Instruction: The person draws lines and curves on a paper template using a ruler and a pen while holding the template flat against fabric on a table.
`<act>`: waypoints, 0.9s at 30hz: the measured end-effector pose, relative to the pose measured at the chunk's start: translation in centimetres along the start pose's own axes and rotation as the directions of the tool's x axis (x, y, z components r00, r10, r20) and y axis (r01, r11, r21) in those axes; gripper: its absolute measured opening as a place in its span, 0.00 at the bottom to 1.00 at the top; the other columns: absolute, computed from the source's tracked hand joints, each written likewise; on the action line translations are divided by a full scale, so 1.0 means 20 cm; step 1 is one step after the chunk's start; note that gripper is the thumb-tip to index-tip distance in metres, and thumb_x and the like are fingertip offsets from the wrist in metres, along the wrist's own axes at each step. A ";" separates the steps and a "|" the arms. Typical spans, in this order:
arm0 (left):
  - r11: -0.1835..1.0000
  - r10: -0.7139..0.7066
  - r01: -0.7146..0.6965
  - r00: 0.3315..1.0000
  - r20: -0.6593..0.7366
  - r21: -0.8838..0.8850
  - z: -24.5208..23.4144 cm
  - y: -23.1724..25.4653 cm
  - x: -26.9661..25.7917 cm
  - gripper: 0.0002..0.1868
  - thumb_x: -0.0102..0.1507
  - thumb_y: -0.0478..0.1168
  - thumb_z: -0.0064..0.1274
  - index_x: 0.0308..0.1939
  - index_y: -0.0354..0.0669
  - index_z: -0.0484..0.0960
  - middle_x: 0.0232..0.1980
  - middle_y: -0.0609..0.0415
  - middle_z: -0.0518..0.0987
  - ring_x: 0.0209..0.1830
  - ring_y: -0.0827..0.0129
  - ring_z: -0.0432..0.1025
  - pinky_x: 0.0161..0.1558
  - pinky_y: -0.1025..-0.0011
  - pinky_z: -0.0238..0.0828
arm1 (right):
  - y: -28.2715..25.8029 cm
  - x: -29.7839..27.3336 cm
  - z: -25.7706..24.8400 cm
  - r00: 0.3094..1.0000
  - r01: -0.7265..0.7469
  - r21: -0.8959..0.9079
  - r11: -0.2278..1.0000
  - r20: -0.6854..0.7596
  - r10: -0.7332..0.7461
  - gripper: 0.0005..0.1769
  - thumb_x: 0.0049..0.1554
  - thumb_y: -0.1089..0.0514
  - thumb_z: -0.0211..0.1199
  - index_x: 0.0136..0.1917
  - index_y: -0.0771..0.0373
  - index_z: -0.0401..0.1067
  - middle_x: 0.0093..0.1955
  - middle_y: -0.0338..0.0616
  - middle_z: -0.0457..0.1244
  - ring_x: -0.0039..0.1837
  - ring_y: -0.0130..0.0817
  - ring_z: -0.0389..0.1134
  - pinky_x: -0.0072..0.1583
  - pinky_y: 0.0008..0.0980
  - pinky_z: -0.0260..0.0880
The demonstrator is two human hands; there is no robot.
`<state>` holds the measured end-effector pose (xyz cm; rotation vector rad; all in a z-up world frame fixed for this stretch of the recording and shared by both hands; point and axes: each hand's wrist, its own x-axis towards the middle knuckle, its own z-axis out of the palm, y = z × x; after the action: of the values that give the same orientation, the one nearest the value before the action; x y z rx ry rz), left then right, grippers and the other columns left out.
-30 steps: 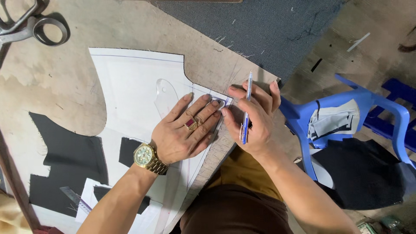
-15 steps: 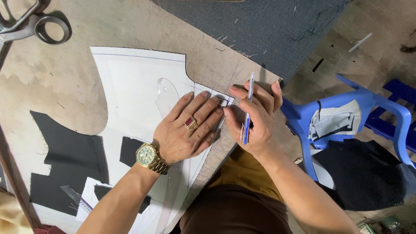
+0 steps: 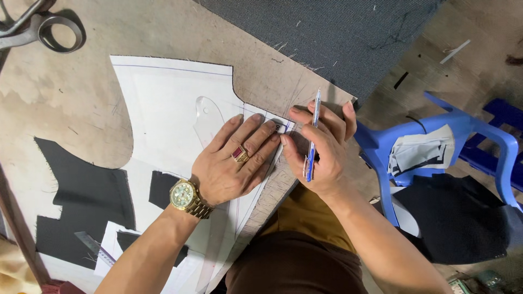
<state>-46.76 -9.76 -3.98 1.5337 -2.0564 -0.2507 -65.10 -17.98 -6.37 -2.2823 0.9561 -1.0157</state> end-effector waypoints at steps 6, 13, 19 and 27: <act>1.000 0.002 -0.002 1.000 0.001 0.001 0.00 0.00 0.01 0.22 0.70 0.45 0.40 0.64 0.44 0.79 0.68 0.47 0.77 0.69 0.52 0.70 0.72 0.52 0.58 | 0.00 0.00 0.00 1.000 -0.002 -0.004 1.000 -0.001 0.002 0.14 0.60 0.56 0.69 0.52 0.64 0.68 0.58 0.51 0.72 0.64 0.53 0.69 0.74 0.61 0.41; 1.000 0.002 -0.002 1.000 0.029 -0.002 -0.02 0.00 0.01 0.22 0.70 0.43 0.41 0.64 0.44 0.79 0.69 0.47 0.76 0.70 0.52 0.70 0.72 0.52 0.58 | 0.00 0.00 0.00 1.000 0.002 -0.003 1.000 0.000 -0.002 0.14 0.59 0.57 0.70 0.51 0.64 0.68 0.58 0.51 0.72 0.64 0.53 0.69 0.74 0.61 0.41; 1.000 0.001 -0.002 1.000 0.029 0.013 -0.02 0.00 0.01 0.21 0.68 0.43 0.42 0.63 0.44 0.80 0.69 0.48 0.76 0.70 0.53 0.70 0.73 0.52 0.58 | 0.01 -0.01 0.01 1.000 0.008 0.011 1.000 -0.014 -0.007 0.14 0.59 0.57 0.71 0.51 0.64 0.68 0.57 0.51 0.72 0.63 0.53 0.69 0.74 0.62 0.40; 1.000 0.002 -0.003 0.999 0.037 0.025 -0.02 0.00 0.02 0.21 0.68 0.43 0.43 0.63 0.45 0.80 0.69 0.48 0.77 0.69 0.54 0.70 0.72 0.53 0.59 | 0.01 0.01 0.00 1.000 0.020 -0.001 1.000 -0.017 -0.020 0.14 0.59 0.57 0.70 0.50 0.64 0.68 0.56 0.51 0.72 0.62 0.53 0.70 0.74 0.61 0.41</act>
<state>-46.53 -10.03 -3.52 1.5518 -2.0977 -0.2558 -65.04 -18.17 -6.48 -2.2916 0.9421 -1.0450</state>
